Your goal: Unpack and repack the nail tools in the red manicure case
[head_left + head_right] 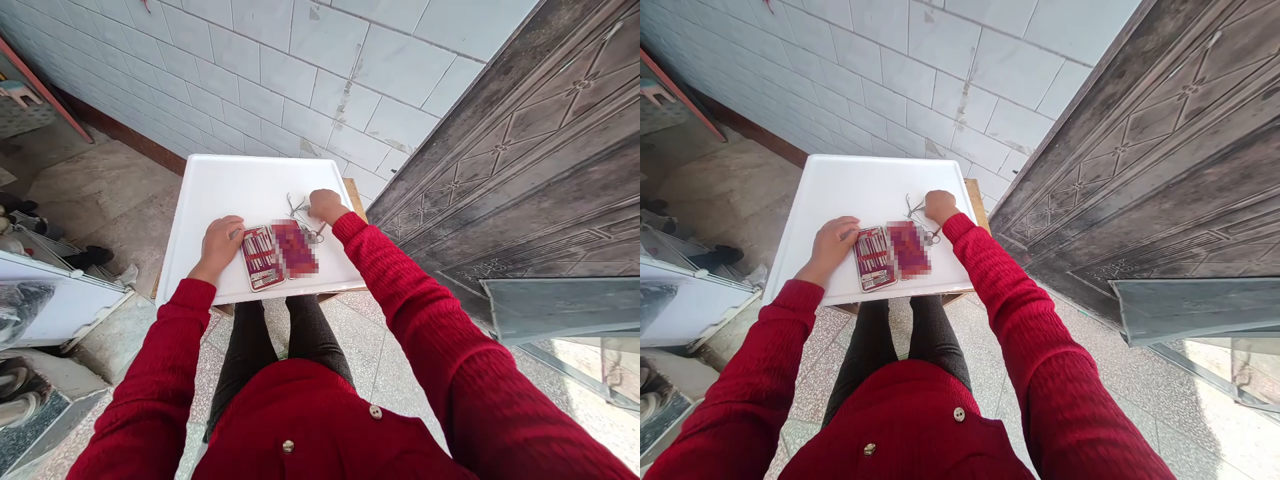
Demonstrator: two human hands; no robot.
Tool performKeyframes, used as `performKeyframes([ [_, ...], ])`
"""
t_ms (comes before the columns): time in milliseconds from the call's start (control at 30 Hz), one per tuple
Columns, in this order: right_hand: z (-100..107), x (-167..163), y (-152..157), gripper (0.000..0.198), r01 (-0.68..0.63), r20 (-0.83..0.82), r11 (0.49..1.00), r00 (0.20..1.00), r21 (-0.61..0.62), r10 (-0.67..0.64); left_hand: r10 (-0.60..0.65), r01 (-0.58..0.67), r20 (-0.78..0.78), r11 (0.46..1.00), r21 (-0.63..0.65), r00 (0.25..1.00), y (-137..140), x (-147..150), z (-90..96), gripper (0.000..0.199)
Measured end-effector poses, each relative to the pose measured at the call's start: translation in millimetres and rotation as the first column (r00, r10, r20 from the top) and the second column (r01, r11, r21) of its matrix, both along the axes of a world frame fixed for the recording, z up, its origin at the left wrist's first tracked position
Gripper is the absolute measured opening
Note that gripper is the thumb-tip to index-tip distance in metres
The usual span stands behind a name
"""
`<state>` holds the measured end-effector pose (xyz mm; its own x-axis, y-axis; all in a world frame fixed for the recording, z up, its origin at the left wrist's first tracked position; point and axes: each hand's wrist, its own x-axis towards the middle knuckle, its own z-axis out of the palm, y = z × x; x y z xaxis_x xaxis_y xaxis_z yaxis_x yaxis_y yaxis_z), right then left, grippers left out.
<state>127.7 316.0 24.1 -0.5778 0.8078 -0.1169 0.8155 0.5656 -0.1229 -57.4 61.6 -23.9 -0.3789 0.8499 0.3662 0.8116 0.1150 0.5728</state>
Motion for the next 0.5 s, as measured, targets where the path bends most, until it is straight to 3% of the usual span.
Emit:
performKeyframes([
  [100, 10.4, 24.8, -5.1, 0.030, -0.004, -0.168, 0.973, 0.985, -0.229, -0.036, 0.004, -0.004, 0.004, 1.000, -0.004, 1.000, -0.6, 1.3, 1.4, 0.024],
  [233, 6.6, 56.0, -20.5, 0.026, -0.189, -0.537, 0.796, 0.821, -0.575, -0.193, 0.011, -0.011, 0.005, 1.000, -0.004, 1.000, -1.3, 2.0, 2.4, 0.024],
  [367, -9.4, 64.3, -38.5, 0.025, -0.338, -0.655, 0.663, 0.690, -0.668, -0.308, 0.010, -0.010, -0.003, 1.000, -0.007, 1.000, -1.5, 1.6, 2.1, 0.024],
  [500, -15.8, 61.5, -46.9, 0.027, -0.394, -0.694, 0.619, 0.617, -0.680, -0.370, 0.014, -0.014, -0.001, 1.000, -0.010, 1.000, -1.0, 1.3, 1.7, 0.023],
])
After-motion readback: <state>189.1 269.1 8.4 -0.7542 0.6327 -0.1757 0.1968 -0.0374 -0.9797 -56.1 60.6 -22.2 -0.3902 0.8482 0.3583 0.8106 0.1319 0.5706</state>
